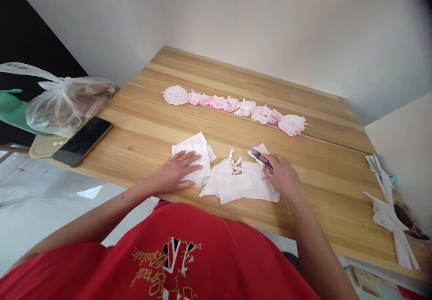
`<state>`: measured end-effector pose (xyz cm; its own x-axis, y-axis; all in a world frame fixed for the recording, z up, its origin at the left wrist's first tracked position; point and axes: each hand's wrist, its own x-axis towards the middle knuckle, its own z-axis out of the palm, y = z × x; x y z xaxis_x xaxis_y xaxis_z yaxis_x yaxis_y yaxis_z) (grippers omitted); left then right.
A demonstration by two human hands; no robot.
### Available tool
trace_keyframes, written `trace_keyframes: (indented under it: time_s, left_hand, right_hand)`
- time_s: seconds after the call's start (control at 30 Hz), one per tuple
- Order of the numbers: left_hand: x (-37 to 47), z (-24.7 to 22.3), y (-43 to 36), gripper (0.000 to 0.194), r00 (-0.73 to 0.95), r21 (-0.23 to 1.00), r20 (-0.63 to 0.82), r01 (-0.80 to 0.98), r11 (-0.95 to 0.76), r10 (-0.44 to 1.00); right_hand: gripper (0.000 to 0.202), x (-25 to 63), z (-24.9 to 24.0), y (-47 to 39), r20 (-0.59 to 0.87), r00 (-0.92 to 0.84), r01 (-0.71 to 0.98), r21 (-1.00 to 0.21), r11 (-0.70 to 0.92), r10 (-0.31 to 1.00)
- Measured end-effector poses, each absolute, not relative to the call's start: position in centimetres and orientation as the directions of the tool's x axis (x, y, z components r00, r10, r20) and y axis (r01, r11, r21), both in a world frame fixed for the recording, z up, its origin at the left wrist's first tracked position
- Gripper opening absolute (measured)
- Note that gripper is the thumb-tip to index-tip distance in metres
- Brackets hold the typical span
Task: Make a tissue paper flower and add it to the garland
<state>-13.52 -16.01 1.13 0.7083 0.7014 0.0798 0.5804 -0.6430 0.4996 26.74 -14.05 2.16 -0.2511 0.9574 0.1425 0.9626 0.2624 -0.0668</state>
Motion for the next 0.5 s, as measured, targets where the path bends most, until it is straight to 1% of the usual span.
trace_keyframes:
  time_s: [0.07, 0.13, 0.23, 0.3, 0.4, 0.47, 0.5]
  left_hand:
    - [-13.5, 1.3, -15.6, 0.050, 0.734, 0.452, 0.046, 0.590, -0.669, 0.678]
    - [-13.5, 2.2, -15.1, 0.049, 0.753, 0.455, 0.040, 0.572, -0.683, 0.657]
    - [-12.8, 4.8, -14.7, 0.049, 0.763, 0.513, 0.112, 0.504, -0.695, 0.637]
    - [-11.5, 6.5, -14.7, 0.049, 0.793, 0.539, 0.169, 0.423, -0.728, 0.585]
    - [-8.2, 7.9, -14.8, 0.048, 0.890, 0.541, 0.173, 0.271, -0.796, 0.421]
    - [-5.6, 7.6, -14.8, 0.046, 0.947, 0.503, 0.149, 0.175, -0.846, 0.284]
    - [-4.3, 7.2, -14.7, 0.044, 0.961, 0.470, 0.133, 0.154, -0.869, 0.242]
  right_hand:
    - [0.045, 26.4, 2.4, -14.1, 0.146, -0.215, 0.972, -0.065, 0.226, 0.966]
    - [0.046, 26.2, 2.5, -14.2, 0.150, -0.203, 0.974, -0.073, 0.216, 0.968]
    - [0.045, 26.0, 2.5, -14.4, 0.173, -0.230, 0.961, -0.113, 0.251, 0.958]
    - [0.044, 25.9, 2.4, -14.4, 0.203, -0.232, 0.952, -0.155, 0.265, 0.951]
    - [0.043, 25.4, 2.4, -14.4, 0.237, -0.192, 0.944, -0.222, 0.246, 0.952]
    - [0.042, 25.0, 2.5, -14.3, 0.258, -0.182, 0.925, -0.282, 0.255, 0.949]
    - [0.040, 24.9, 2.6, -14.3, 0.275, -0.182, 0.907, -0.323, 0.269, 0.944]
